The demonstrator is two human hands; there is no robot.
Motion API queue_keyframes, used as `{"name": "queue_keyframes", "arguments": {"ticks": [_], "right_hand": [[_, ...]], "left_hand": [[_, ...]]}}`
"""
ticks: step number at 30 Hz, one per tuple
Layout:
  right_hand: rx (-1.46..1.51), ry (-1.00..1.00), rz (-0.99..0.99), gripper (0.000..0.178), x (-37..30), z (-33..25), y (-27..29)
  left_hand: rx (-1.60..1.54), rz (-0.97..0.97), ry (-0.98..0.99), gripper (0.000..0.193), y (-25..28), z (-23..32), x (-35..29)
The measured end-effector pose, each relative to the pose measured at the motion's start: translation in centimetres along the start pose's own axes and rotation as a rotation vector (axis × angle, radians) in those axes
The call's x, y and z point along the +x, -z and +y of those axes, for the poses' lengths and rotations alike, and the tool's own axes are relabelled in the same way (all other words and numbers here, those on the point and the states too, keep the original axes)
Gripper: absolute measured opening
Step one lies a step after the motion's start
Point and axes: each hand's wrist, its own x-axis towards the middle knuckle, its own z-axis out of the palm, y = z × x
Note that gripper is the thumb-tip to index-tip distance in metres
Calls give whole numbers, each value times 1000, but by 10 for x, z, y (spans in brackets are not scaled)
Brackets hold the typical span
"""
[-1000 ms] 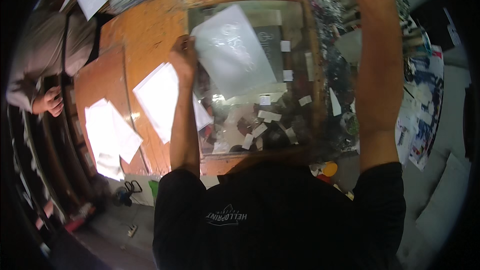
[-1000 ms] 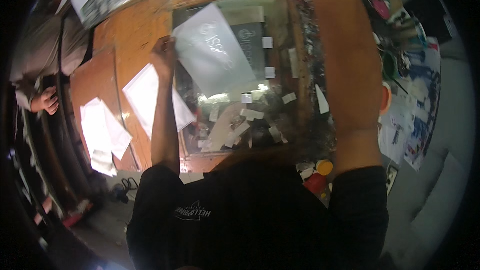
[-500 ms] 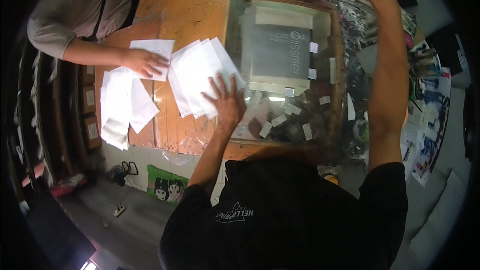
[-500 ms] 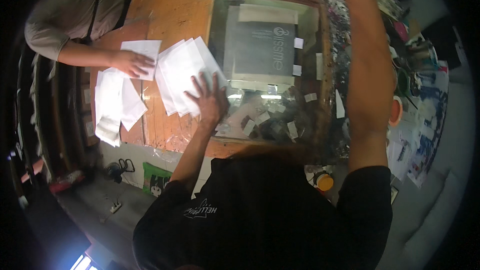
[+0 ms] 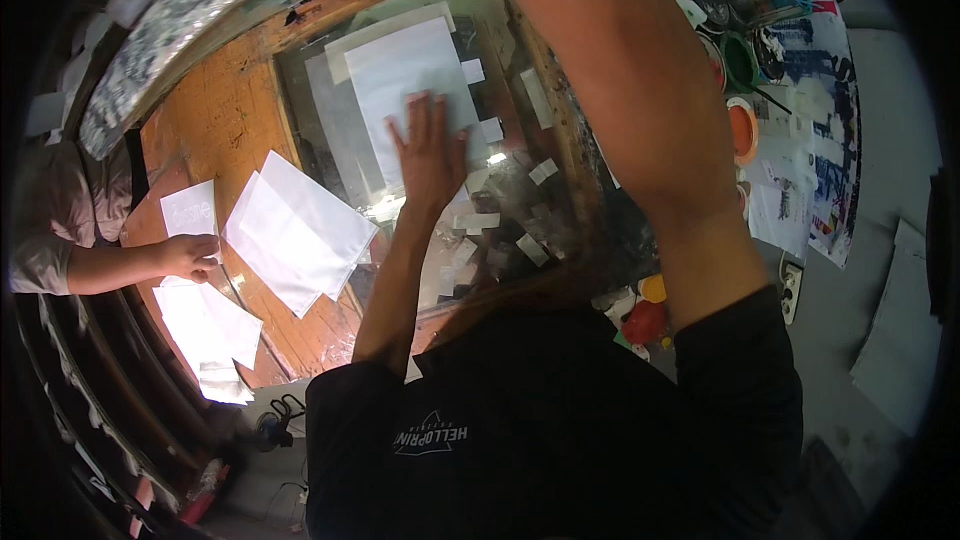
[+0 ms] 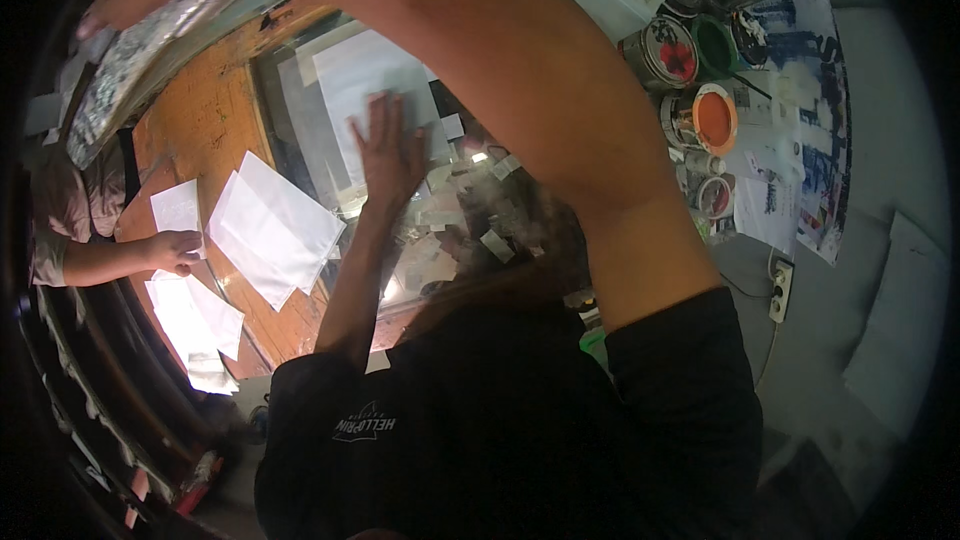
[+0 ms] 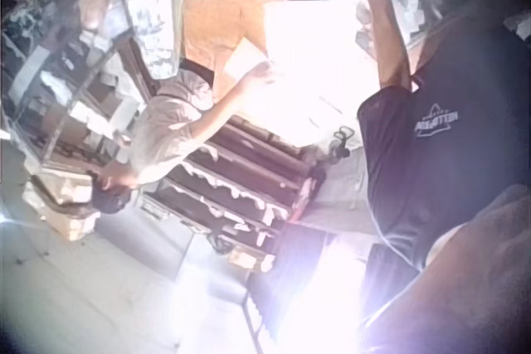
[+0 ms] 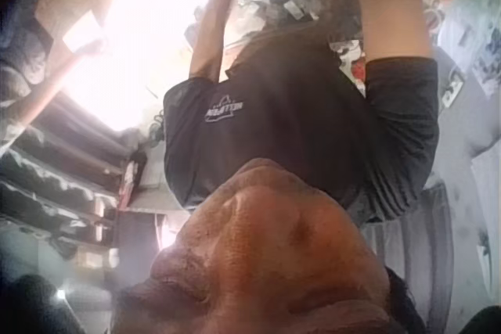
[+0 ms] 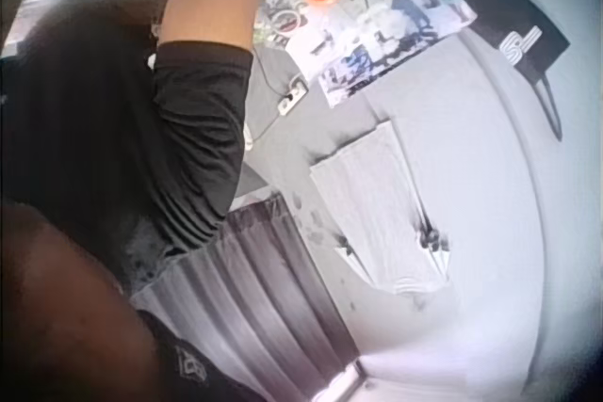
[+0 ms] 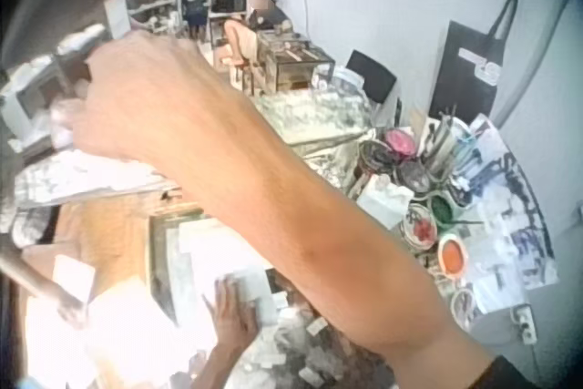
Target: The person performs screen printing by placing white paper under a screen, applying ink with a squeegee, and lifting the screen to reveal printed paper. The process is repeated multiple times with a coworker assisting by handling the printed sheets.
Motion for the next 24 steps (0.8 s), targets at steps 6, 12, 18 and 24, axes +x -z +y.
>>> {"name": "queue_keyframes", "arguments": {"ticks": [6, 12, 18, 24], "right_hand": [[88, 54, 1, 45, -3, 8, 2], [-71, 57, 160, 41, -11, -4, -14], [-36, -91, 31, 40, -6, -11, -17], [-233, 202, 386, 48, -86, 1, -98]], "left_hand": [[254, -26, 234, 59, 11, 18, -53], [231, -20, 210, 57, 2, 19, -74], [170, 18, 174, 53, 21, 27, -71], [-648, 347, 261, 52, 122, 65, -82]]}}
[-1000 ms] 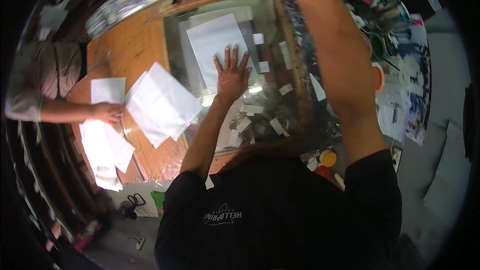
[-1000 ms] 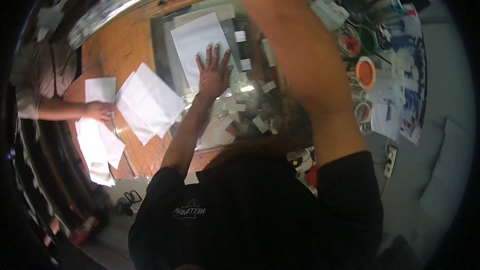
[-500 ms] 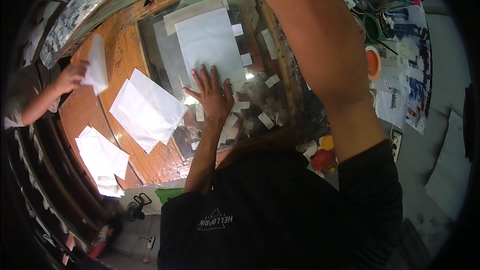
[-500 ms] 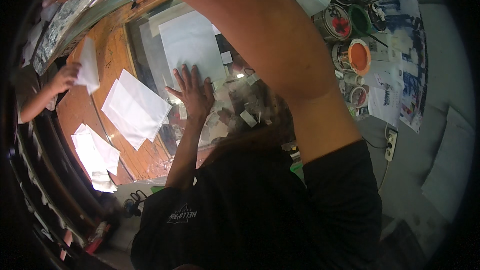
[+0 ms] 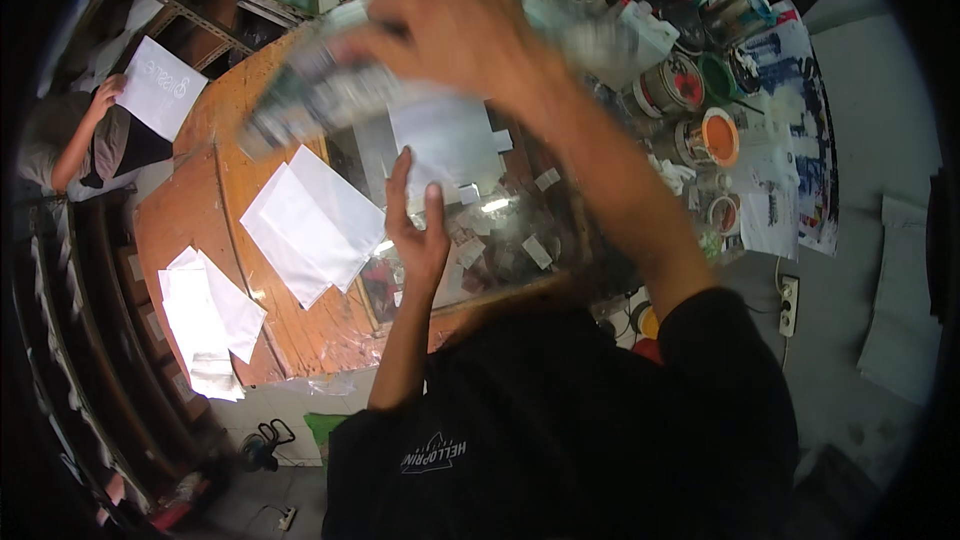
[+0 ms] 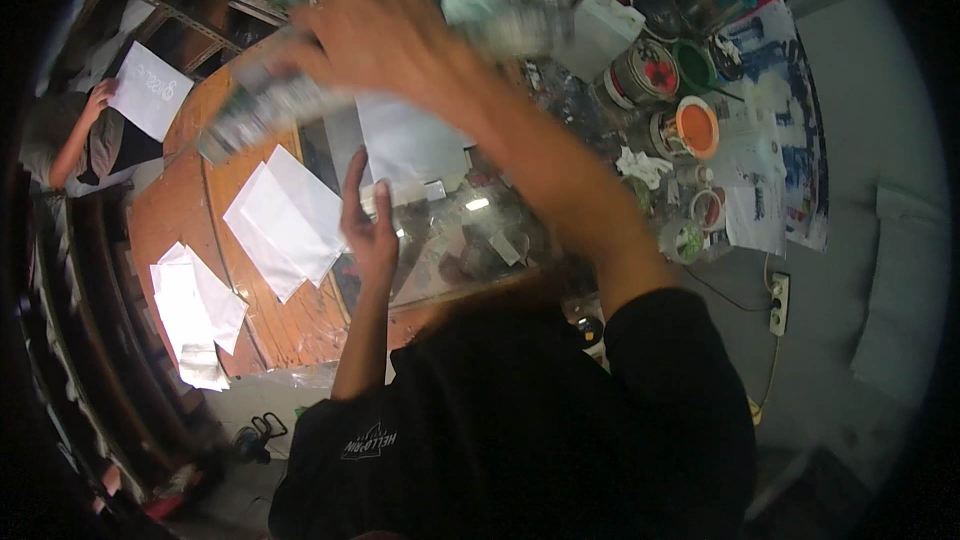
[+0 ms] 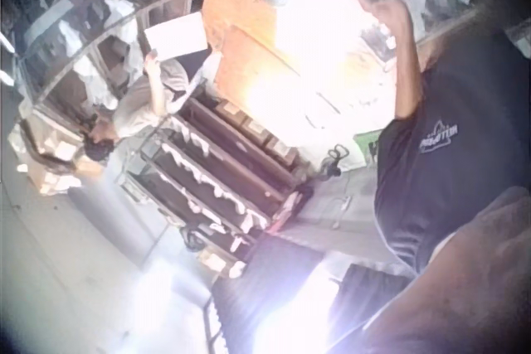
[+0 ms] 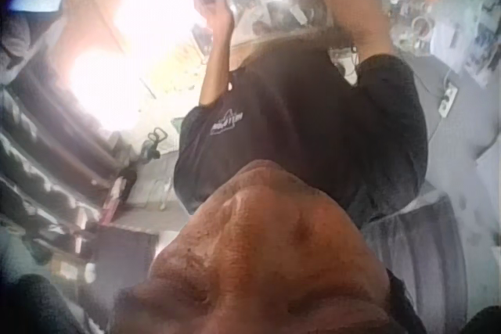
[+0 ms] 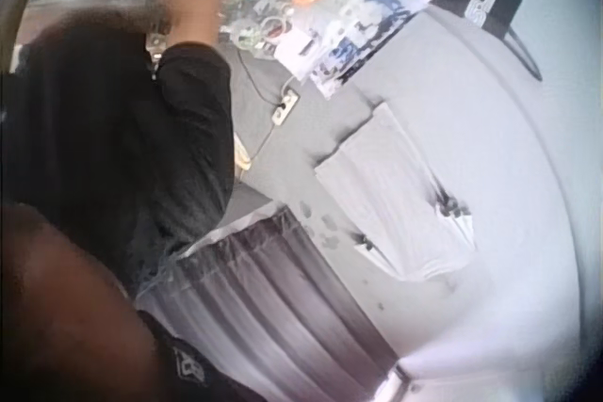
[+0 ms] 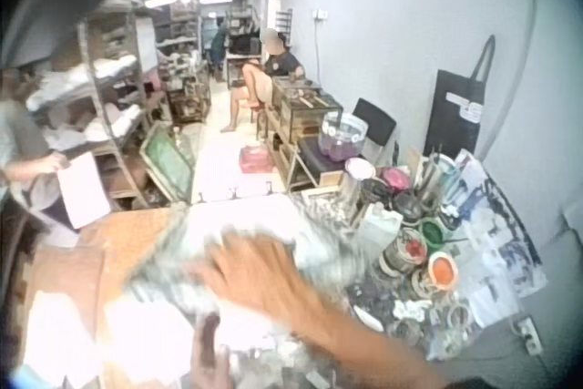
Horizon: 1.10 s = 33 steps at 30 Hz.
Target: The person performs screen printing by placing white paper under a screen, applying ink with a squeegee, and lifting the screen to reveal printed paper. The process is repeated multiple times with a coworker assisting by handling the printed sheets.
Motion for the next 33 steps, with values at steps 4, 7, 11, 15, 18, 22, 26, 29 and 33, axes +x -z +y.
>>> {"name": "queue_keyframes", "arguments": {"ticks": [4, 7, 11, 15, 18, 22, 26, 29, 33], "right_hand": [[8, -97, -92, 37, -111, -34, -65], [-170, -113, -331, 44, -159, -34, -101], [-89, -236, -400, 61, -189, -23, -124], [49, -219, -392, 65, -200, -21, -131], [25, -164, -299, 60, -202, -22, -137], [-49, -148, -281, 57, -193, -12, -153], [-98, -214, -278, 63, -168, 25, -186], [-163, -203, -247, 63, -131, 70, -221], [-225, -230, -268, 60, -71, 126, -252]], "left_hand": [[-946, 216, 605, 65, 25, 27, -33], [-1011, 194, 1006, 76, 25, 4, -44], [-963, 217, 1148, 82, 17, -39, -45], [-1019, 269, 1201, 90, 17, -53, -49], [-1021, 216, 1167, 98, 19, -50, -48], [-1003, 226, 1211, 102, 18, -44, -37], [-958, 204, 1197, 95, 17, -36, -35], [-920, 182, 1171, 90, 17, -34, -37], [-910, 244, 1275, 91, 18, -43, -38]]}}
